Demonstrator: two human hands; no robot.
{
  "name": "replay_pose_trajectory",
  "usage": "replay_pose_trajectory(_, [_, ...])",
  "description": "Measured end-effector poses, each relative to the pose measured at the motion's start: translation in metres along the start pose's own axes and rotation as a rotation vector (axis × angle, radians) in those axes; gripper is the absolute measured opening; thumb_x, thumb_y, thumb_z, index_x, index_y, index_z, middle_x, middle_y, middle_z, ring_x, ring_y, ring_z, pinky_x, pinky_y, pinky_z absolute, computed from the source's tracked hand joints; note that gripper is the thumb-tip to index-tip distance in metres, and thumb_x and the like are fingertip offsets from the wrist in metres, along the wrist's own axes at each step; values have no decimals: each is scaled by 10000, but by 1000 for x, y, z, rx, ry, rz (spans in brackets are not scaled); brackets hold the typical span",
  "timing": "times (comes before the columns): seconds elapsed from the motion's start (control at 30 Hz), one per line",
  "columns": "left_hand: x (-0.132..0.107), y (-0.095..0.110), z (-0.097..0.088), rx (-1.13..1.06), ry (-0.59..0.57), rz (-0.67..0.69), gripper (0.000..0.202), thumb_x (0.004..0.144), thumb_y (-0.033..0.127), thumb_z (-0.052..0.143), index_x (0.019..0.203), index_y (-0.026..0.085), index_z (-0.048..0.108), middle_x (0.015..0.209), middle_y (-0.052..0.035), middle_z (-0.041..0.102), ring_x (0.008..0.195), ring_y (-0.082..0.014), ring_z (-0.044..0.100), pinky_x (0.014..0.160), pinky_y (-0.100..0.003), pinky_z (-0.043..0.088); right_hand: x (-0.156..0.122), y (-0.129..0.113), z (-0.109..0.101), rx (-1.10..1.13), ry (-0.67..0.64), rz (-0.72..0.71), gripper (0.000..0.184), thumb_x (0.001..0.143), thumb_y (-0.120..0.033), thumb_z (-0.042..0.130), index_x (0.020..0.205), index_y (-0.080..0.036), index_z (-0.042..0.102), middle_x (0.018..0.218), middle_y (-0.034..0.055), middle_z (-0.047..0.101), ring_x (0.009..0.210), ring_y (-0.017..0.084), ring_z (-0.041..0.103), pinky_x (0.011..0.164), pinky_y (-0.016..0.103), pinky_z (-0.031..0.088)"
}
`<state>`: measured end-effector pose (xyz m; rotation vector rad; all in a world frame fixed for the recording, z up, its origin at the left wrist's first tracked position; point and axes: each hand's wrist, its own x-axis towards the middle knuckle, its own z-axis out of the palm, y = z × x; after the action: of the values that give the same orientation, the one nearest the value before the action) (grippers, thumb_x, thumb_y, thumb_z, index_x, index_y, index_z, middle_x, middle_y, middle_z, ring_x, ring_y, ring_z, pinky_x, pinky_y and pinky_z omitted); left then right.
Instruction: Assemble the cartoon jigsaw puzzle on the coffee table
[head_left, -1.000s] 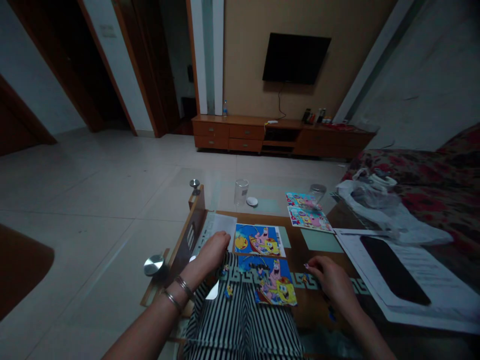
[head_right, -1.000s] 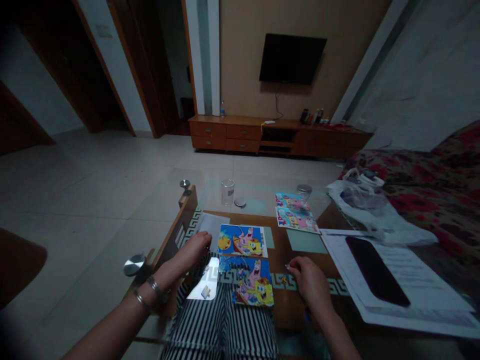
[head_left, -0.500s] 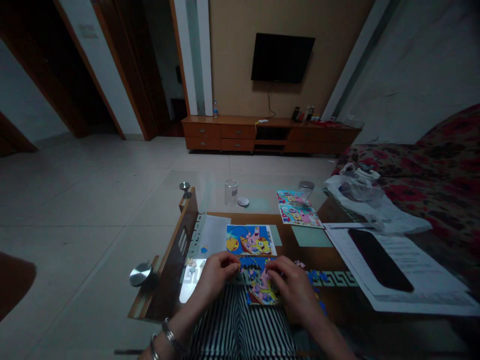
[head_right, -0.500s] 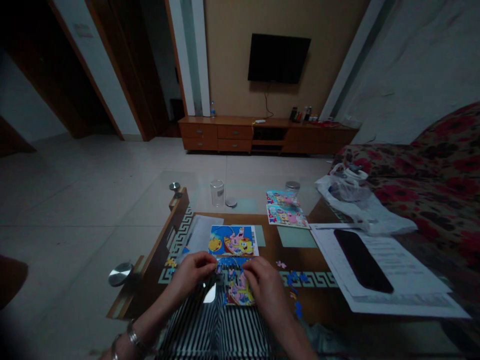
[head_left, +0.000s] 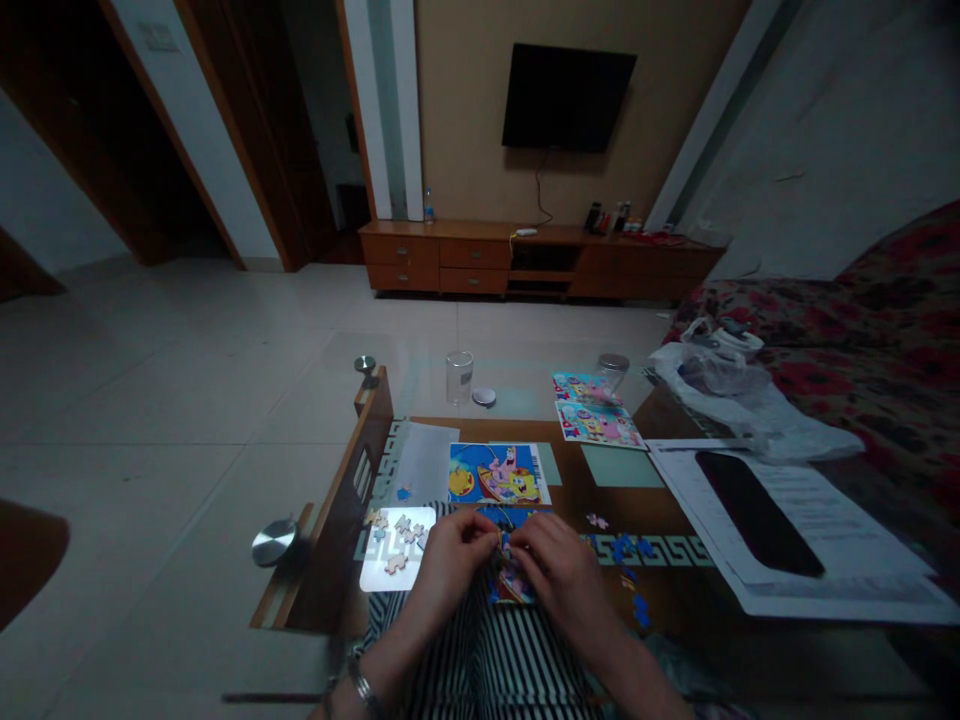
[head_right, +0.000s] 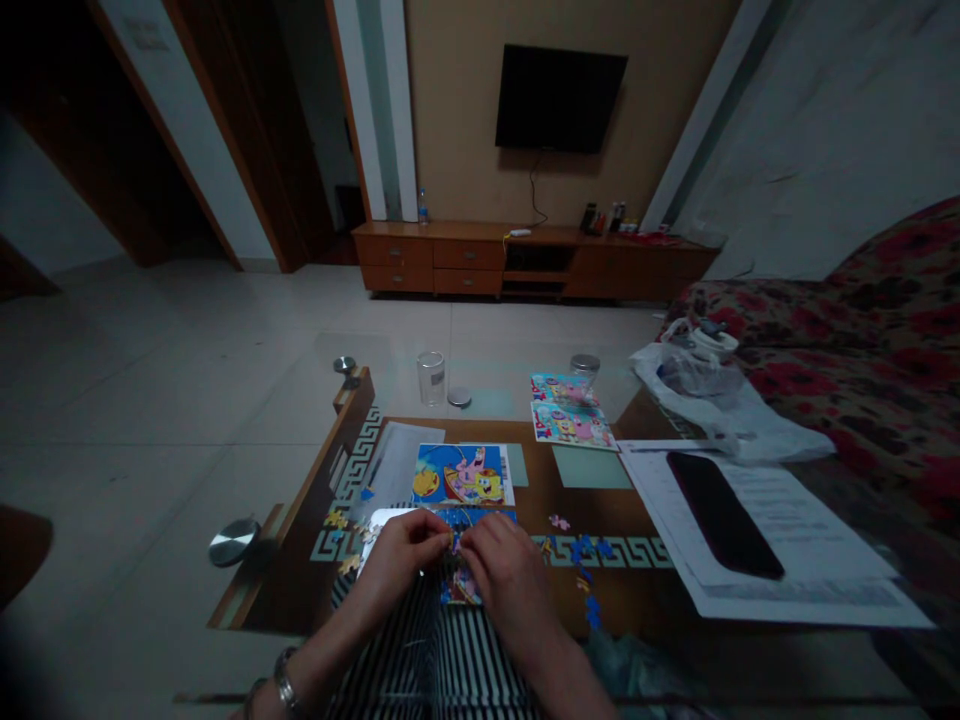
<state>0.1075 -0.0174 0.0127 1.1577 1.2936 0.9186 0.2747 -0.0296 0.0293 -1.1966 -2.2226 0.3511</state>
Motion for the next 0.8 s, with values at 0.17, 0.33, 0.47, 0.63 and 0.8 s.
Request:
replay_pose_trajectory(0.17, [7, 2, 8, 28, -11, -10, 53, 701, 145, 575, 743, 156, 603, 583, 46, 532, 572, -109, 502, 573, -224, 408, 2, 12, -7, -16, -30, -88, 113, 908, -104, 497, 848, -172, 564, 819, 51, 579, 786, 204, 535, 676, 328, 431])
replay_pose_trajectory(0.33, [6, 3, 12, 137, 45, 53, 109, 724, 93, 550, 774, 170, 607, 700, 14, 594, 682, -144, 549, 681, -278, 435, -1, 25, -8, -34, -93, -54, 97, 894, -104, 530, 835, -173, 563, 824, 47, 577, 793, 202, 535, 681, 328, 439])
replay_pose_trajectory(0.47, [-5, -3, 12, 268, 105, 165, 134, 756, 79, 541, 776, 191, 614, 841, -20, 608, 848, -188, 543, 825, -348, 420, -6, 32, -2, -101, -150, -26, 96, 869, -84, 555, 820, -165, 574, 821, 53, 589, 780, 207, 545, 673, 331, 446])
replay_pose_trajectory(0.63, [-13, -14, 12, 475, 92, 299, 164, 785, 50, 505, 819, 176, 605, 884, -46, 595, 889, -203, 539, 823, -362, 437, -9, 35, 5, -129, -189, -21, 94, 859, -76, 569, 813, -157, 579, 818, 55, 599, 781, 213, 555, 673, 332, 443])
replay_pose_trajectory(0.8, [-16, -19, 13, 526, 83, 317, 199, 793, 25, 482, 831, 180, 600, 907, -44, 591, 913, -199, 536, 833, -357, 445, -8, 35, 4, -125, -206, 4, 101, 848, -69, 583, 821, -165, 574, 834, 44, 598, 795, 208, 553, 681, 324, 436])
